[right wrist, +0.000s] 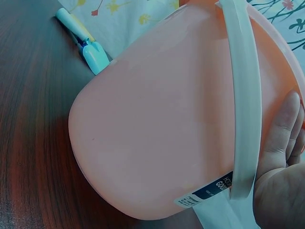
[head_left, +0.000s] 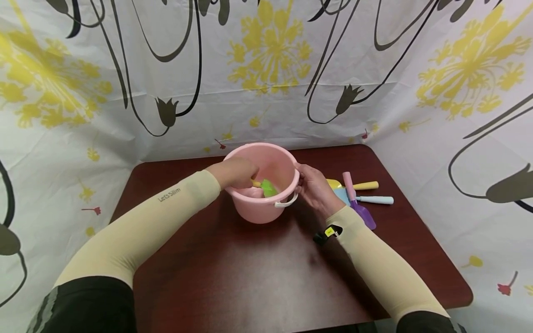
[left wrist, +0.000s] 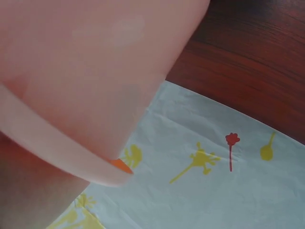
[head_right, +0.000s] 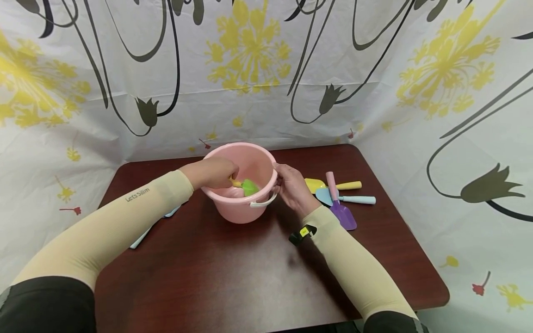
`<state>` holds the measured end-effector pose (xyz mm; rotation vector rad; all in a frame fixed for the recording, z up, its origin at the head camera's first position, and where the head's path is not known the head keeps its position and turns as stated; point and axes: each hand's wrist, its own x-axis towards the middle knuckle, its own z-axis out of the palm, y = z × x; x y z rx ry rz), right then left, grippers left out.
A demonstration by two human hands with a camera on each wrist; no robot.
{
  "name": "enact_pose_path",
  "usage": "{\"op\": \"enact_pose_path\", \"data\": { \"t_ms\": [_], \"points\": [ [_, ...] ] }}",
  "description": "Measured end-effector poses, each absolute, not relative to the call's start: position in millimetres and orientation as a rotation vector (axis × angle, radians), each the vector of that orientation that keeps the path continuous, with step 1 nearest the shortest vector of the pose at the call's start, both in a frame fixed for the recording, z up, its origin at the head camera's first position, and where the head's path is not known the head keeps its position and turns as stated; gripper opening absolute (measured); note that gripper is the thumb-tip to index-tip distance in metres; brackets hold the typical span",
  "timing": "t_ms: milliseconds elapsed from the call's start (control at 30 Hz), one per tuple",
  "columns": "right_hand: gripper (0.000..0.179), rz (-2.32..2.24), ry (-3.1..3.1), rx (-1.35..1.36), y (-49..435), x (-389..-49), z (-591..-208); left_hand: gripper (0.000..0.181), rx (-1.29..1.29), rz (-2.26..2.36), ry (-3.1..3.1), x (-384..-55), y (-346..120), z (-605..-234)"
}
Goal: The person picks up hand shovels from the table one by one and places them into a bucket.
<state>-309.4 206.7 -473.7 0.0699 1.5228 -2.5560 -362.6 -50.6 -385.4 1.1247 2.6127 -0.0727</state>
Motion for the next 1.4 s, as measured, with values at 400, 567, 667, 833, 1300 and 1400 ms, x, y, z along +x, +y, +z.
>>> {"op": "enact_pose_path", "data": {
  "t_ms": [400,567,667,833,1300,1400],
  "points": [
    [0.023,-2.552,1.526,0.046,205,-309,-473,0.018,1.185,0.038,2.601,-368,-56,-383],
    [0.023,-2.554,1.509,0.05,204,-309,-473,0.015,1.159,0.067,2.624,-370,-59,-386],
    [0.023,-2.544,1.519,0.051,204,-309,-474,0.018,1.165,0.124,2.609,-370,-64,-384],
    [0.023,-2.551,1.496,0.047,203,-310,-475,0.02,1.164,0.234,2.58,-371,-74,-380],
    [0.025,-2.582,1.484,0.039,201,-310,-475,0.014,1.124,0.572,2.674,-364,-112,-357],
    [0.027,-2.593,1.491,0.025,201,-309,-474,0.016,1.097,0.663,2.693,-363,-123,-353]
  ]
}}
